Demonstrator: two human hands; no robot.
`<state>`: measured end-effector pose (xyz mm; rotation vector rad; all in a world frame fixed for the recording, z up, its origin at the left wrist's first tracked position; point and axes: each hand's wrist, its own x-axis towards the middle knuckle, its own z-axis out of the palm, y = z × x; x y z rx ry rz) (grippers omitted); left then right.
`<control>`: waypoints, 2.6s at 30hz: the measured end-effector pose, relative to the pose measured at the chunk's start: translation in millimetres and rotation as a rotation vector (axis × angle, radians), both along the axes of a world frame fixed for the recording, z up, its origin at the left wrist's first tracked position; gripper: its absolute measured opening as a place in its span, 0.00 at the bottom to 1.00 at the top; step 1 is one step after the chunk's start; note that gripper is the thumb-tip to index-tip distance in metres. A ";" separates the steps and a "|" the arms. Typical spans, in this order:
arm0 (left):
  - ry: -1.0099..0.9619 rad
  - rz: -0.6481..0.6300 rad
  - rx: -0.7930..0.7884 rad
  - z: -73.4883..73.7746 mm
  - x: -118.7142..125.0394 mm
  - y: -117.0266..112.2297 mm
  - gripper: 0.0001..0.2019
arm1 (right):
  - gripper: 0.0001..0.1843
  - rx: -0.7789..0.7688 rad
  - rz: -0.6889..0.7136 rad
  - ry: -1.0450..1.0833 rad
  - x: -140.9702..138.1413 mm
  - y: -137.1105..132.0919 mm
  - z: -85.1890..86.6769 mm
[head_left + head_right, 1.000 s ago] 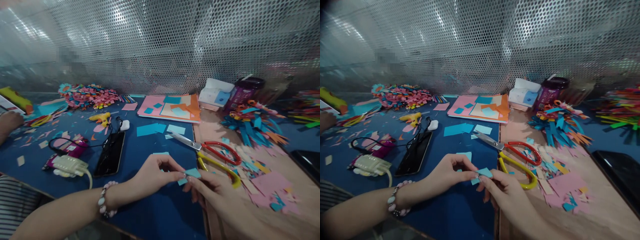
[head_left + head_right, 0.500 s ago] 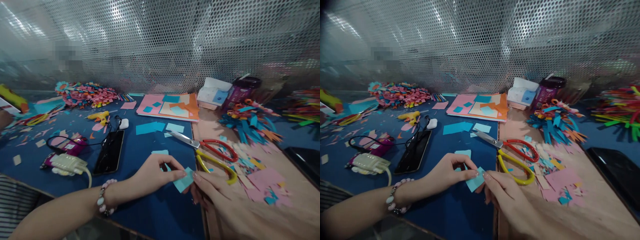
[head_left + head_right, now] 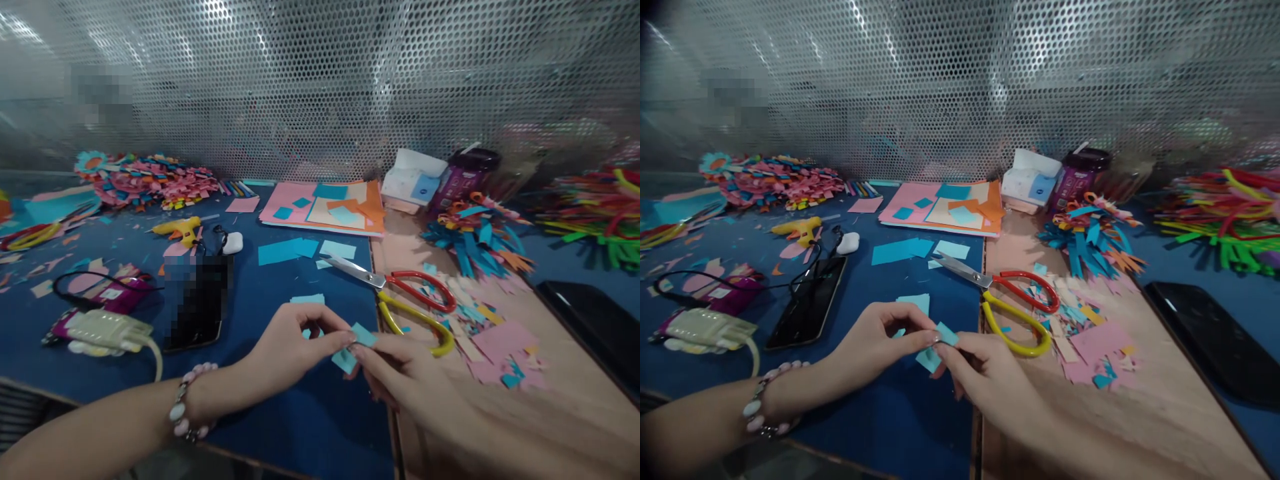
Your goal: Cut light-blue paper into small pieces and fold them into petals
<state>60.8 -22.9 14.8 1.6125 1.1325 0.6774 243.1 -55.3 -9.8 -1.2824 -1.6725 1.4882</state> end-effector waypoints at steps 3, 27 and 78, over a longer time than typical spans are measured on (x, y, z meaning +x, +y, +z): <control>0.001 0.015 0.005 -0.1 -0.4 -0.3 0.10 | 0.21 -0.055 0.003 0.049 -0.1 0.7 -1.9; -0.185 0.122 -0.153 -10.8 2.5 -1.2 0.09 | 0.13 -0.156 0.012 0.109 -1.1 7.6 4.5; -0.126 -0.075 -0.220 -11.7 2.6 7.9 0.10 | 0.19 0.064 -0.211 0.131 4.8 -3.0 -16.0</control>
